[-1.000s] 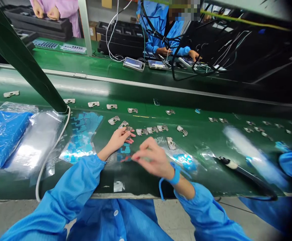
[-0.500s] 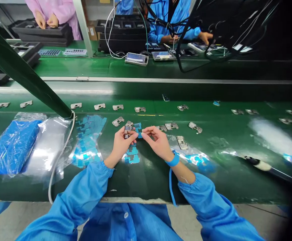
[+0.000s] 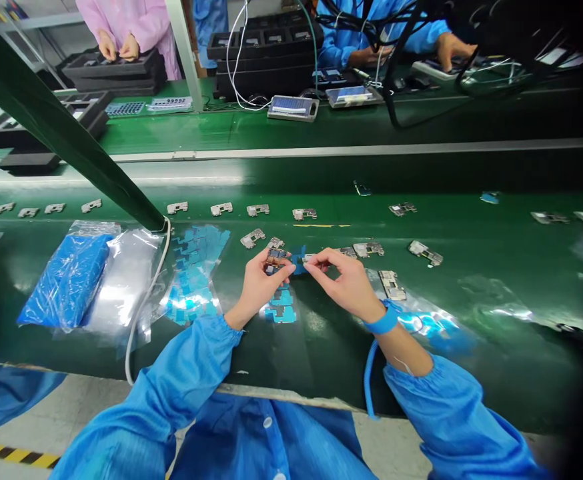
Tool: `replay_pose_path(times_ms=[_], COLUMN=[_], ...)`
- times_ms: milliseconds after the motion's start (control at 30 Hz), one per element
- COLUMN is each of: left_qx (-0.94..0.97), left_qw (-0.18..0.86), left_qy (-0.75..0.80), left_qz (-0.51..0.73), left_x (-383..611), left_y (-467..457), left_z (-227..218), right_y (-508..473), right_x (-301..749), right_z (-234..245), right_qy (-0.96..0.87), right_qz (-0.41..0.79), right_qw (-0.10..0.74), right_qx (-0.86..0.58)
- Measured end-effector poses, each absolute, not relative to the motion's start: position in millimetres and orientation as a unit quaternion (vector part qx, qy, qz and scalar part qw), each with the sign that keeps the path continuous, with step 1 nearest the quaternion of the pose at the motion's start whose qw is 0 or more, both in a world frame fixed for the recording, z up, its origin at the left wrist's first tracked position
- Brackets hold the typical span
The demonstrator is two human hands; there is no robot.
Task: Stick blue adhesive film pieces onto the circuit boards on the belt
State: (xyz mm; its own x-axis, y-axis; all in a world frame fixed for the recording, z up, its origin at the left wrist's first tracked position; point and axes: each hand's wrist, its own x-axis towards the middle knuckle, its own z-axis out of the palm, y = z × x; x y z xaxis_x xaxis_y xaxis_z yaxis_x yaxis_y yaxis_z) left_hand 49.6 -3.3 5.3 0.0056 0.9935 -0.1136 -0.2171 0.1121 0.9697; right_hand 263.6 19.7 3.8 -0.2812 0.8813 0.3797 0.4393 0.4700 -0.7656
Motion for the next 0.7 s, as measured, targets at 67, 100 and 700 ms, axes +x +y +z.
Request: replay_pose_path(times_ms=[67,100,700], left_qx=[0.406,0.402,0.364], left_qw=[0.593,0.604,0.697], left_qy=[0.458,0.449,0.382], left_qz=[0.523,0.521,0.485], left_x=[49.8,49.7,37.6], left_y=[-2.5,-1.9,1.2], left_z=[4.2,3.7,15.2], right_y=[21.2,21.8,6.5], right_x=[265.3,266.3,249.9], right_z=[2.6,2.2,8.9], right_qy=[-0.752,-0.746,-0.611], right_qz=[0.264,0.262,0.503], right_qw=[0.411,0.416,0.42], right_qx=[-0.443,-0.449,-0.445])
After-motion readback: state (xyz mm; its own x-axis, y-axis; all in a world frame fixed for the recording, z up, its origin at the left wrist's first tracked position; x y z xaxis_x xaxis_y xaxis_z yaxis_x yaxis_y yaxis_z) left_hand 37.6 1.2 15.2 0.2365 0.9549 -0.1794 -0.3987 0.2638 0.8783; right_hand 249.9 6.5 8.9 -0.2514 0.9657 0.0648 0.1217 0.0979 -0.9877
